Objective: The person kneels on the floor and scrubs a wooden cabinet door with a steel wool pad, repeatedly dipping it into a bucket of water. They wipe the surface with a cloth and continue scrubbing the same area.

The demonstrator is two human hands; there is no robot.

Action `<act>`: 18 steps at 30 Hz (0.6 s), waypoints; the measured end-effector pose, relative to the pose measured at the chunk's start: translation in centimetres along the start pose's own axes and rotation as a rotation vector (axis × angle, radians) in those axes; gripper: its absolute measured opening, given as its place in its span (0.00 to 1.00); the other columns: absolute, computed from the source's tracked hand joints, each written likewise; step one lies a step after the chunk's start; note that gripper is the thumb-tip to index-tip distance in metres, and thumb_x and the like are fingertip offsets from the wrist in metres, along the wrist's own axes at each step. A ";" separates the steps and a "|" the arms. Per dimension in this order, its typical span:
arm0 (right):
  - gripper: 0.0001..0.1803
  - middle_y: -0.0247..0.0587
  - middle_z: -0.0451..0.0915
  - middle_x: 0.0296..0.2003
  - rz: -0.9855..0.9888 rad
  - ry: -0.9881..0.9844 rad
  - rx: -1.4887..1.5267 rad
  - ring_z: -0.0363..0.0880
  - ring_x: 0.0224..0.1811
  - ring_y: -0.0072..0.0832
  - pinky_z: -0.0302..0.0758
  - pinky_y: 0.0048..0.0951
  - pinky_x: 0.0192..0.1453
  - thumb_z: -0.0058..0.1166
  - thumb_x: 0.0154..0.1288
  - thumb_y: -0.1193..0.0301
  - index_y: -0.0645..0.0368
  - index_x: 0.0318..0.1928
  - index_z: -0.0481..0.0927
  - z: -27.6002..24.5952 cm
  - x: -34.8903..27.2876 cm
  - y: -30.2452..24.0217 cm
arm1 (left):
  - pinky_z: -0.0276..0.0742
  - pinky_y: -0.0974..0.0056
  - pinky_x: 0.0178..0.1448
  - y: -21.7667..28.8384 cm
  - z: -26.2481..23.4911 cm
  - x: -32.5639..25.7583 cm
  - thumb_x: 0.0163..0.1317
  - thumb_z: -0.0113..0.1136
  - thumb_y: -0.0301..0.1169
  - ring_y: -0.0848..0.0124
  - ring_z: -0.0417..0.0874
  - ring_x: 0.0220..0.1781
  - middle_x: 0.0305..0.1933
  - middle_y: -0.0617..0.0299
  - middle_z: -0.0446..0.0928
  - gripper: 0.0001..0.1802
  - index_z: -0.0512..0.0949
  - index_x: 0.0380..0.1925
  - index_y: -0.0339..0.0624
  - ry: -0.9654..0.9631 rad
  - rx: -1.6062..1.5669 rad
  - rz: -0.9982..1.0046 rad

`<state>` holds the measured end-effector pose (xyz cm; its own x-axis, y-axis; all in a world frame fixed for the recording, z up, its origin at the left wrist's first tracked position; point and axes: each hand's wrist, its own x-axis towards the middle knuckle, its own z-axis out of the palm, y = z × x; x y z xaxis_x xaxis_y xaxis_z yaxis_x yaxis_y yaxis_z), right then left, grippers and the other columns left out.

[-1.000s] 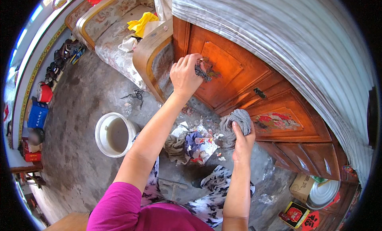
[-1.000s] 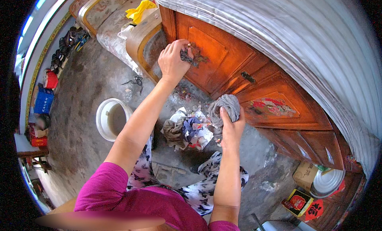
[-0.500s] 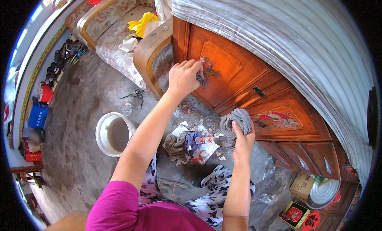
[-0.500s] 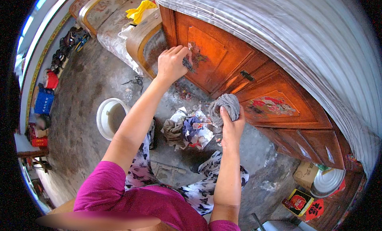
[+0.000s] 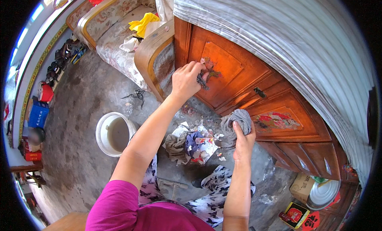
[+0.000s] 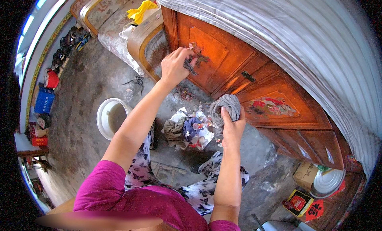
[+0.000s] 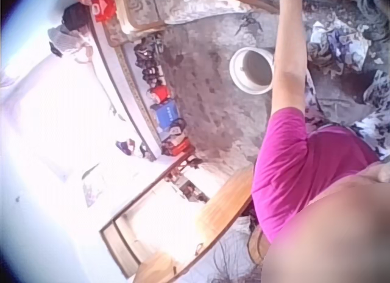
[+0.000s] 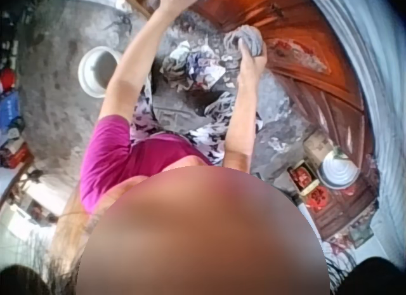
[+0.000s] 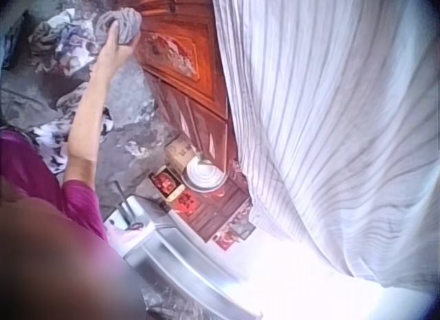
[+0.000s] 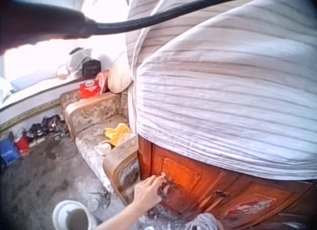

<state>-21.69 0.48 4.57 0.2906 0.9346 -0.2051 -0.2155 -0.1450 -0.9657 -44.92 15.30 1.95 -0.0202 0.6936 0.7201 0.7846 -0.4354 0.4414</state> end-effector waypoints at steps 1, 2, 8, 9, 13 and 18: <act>0.21 0.37 0.84 0.52 -0.001 0.004 -0.006 0.82 0.53 0.25 0.76 0.30 0.62 0.70 0.67 0.76 0.64 0.58 0.80 -0.1 0.1 0.2 | 0.81 0.56 0.39 0.4 0.2 -0.1 0.56 0.76 0.34 0.60 0.87 0.39 0.35 0.63 0.82 0.20 0.79 0.46 0.46 0.002 -0.046 -0.059; 0.21 0.37 0.84 0.52 -0.001 0.008 -0.011 0.82 0.54 0.25 0.76 0.30 0.62 0.70 0.67 0.76 0.64 0.58 0.80 -0.1 0.1 0.3 | 0.81 0.55 0.39 0.8 0.4 -0.1 0.57 0.76 0.34 0.59 0.87 0.39 0.35 0.63 0.82 0.19 0.79 0.46 0.47 0.035 -0.068 -0.139; 0.22 0.37 0.84 0.53 -0.017 0.012 -0.028 0.81 0.53 0.25 0.75 0.30 0.63 0.70 0.66 0.77 0.64 0.59 0.80 -0.4 0.6 0.2 | 0.80 0.54 0.39 1.4 1.1 0.2 0.59 0.74 0.33 0.56 0.87 0.40 0.37 0.64 0.81 0.15 0.79 0.44 0.51 0.049 -0.032 -0.326; 0.22 0.37 0.84 0.53 -0.016 0.010 -0.024 0.81 0.54 0.25 0.75 0.30 0.63 0.70 0.66 0.77 0.64 0.59 0.80 -0.5 0.6 0.2 | 0.80 0.54 0.40 1.4 1.2 0.3 0.58 0.74 0.33 0.56 0.86 0.41 0.38 0.65 0.80 0.15 0.80 0.44 0.52 0.042 -0.004 -0.324; 0.22 0.37 0.84 0.53 0.001 0.008 -0.003 0.81 0.54 0.25 0.76 0.29 0.62 0.70 0.66 0.77 0.64 0.59 0.80 -1.1 0.8 0.2 | 0.80 0.52 0.42 1.3 1.1 0.6 0.55 0.71 0.29 0.55 0.86 0.42 0.39 0.65 0.80 0.13 0.82 0.41 0.54 0.017 0.064 -0.340; 0.22 0.38 0.84 0.53 -0.017 0.005 -0.004 0.82 0.53 0.26 0.76 0.30 0.62 0.70 0.66 0.77 0.64 0.59 0.80 -1.3 0.7 0.2 | 0.82 0.52 0.43 -0.5 -0.1 0.7 0.52 0.69 0.25 0.56 0.87 0.46 0.42 0.67 0.82 0.12 0.83 0.36 0.54 -0.200 0.087 -0.250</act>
<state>-20.35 0.70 4.04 0.2986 0.9355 -0.1891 -0.2063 -0.1302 -0.9698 -45.36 15.93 2.33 -0.1033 0.8754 0.4722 0.8206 -0.1933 0.5378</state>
